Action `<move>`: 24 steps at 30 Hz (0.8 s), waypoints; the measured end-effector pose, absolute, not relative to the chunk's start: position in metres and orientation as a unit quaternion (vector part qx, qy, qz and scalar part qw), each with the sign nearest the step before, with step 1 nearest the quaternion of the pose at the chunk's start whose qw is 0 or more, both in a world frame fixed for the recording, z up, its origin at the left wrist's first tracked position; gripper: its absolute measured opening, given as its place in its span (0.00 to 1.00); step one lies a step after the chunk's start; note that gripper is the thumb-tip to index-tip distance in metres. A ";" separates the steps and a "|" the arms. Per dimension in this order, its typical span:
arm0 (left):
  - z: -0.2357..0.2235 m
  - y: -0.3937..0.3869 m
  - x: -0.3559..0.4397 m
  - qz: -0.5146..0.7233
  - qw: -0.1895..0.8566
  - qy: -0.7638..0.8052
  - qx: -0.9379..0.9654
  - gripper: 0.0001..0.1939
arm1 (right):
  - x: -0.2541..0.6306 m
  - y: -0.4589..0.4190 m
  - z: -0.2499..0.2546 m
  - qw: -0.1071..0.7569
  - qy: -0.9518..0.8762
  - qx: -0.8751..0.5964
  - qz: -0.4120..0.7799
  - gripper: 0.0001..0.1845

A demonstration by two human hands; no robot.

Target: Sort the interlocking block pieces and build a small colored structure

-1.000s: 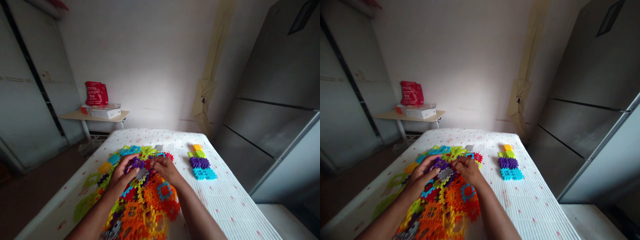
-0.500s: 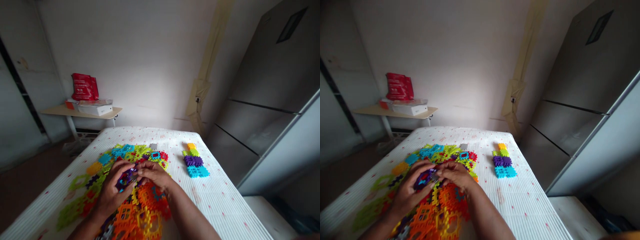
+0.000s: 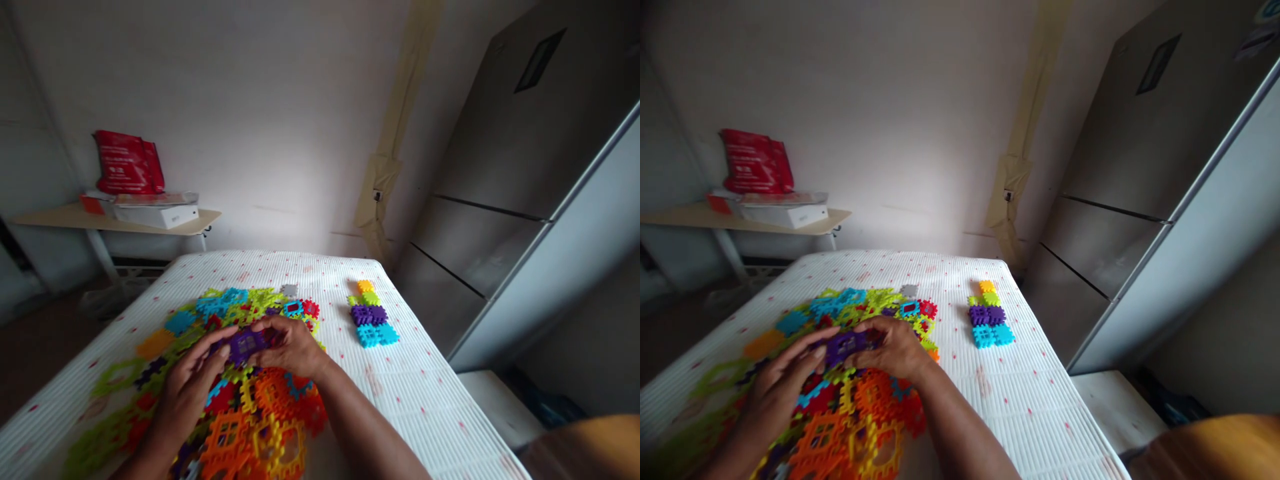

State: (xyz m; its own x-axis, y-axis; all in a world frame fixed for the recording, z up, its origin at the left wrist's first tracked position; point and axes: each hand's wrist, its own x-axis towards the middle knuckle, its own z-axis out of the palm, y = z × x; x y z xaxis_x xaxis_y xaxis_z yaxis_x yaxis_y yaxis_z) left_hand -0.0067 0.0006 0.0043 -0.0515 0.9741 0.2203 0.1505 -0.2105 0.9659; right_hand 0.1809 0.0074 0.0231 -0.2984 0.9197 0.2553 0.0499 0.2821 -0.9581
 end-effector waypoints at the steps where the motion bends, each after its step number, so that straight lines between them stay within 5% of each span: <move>1: 0.005 0.000 -0.007 0.534 0.410 0.491 0.553 0.22 | 0.180 0.006 0.023 0.458 -0.668 -0.361 0.461 0.27; 11: 0.011 -0.004 -0.001 0.559 0.437 0.444 0.547 0.07 | 0.175 0.001 0.024 0.418 -0.762 -0.355 0.343 0.19; 24: 0.009 -0.001 0.002 0.595 0.516 0.448 0.422 0.14 | 0.167 0.000 0.018 0.369 -0.768 -0.494 0.173 0.07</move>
State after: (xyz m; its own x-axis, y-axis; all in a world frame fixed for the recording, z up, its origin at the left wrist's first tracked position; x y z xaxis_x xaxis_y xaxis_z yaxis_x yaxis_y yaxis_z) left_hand 0.0023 -0.0007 0.0092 -0.1096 0.9932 0.0398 -0.2359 -0.0649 0.9696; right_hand 0.1670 0.0000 0.0178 -0.2393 0.8865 0.3961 0.6303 0.4521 -0.6311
